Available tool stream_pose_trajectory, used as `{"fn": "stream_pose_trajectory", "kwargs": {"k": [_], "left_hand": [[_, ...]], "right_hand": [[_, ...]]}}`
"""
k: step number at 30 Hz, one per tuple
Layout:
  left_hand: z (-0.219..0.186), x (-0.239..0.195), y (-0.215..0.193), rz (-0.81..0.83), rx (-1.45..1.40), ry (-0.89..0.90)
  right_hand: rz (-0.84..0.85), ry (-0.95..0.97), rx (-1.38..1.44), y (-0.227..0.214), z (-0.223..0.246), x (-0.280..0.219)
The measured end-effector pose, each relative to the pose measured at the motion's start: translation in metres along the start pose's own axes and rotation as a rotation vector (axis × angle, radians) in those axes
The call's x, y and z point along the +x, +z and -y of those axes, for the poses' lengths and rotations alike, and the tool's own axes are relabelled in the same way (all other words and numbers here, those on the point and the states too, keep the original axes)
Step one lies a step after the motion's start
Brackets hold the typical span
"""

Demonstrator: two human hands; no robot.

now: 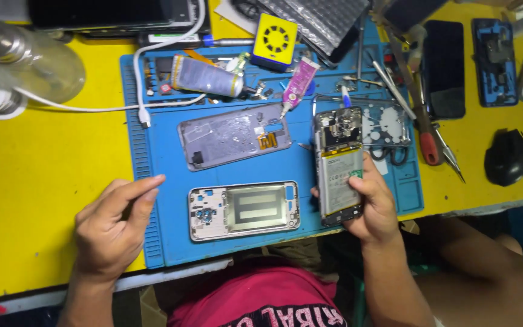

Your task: The person cleans a smartphone battery with a toothbrush, then places it into a disassembled phone chassis. They handle the phone's internal components and compare it to another phone frame on the workbench.

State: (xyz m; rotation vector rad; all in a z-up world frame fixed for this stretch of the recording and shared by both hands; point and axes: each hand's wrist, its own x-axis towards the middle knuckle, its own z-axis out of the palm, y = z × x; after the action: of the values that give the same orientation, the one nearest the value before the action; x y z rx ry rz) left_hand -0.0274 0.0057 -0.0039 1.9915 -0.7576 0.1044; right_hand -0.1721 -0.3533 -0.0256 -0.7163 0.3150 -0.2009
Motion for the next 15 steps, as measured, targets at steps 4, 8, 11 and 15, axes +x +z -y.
{"fn": "stream_pose_trajectory", "kwargs": {"k": [4, 8, 11, 15], "left_hand": [[-0.0013, -0.0030, 0.0003, 0.004, -0.005, -0.050], [-0.0036, -0.0003, 0.0020, -0.004, 0.007, -0.055], [-0.0038, 0.0007, 0.0017, 0.001, 0.054, -0.061], [-0.0049, 0.0017, 0.0022, 0.011, 0.074, -0.057]], "right_hand": [[0.031, 0.040, 0.029, -0.0011, 0.0003, -0.0025], [0.037, 0.048, 0.070, -0.0029, 0.0002, -0.0033], [0.046, 0.079, 0.079, -0.0042, 0.0008, -0.0017], [0.043, 0.084, 0.044, -0.0056, 0.0023, 0.0018]]}}
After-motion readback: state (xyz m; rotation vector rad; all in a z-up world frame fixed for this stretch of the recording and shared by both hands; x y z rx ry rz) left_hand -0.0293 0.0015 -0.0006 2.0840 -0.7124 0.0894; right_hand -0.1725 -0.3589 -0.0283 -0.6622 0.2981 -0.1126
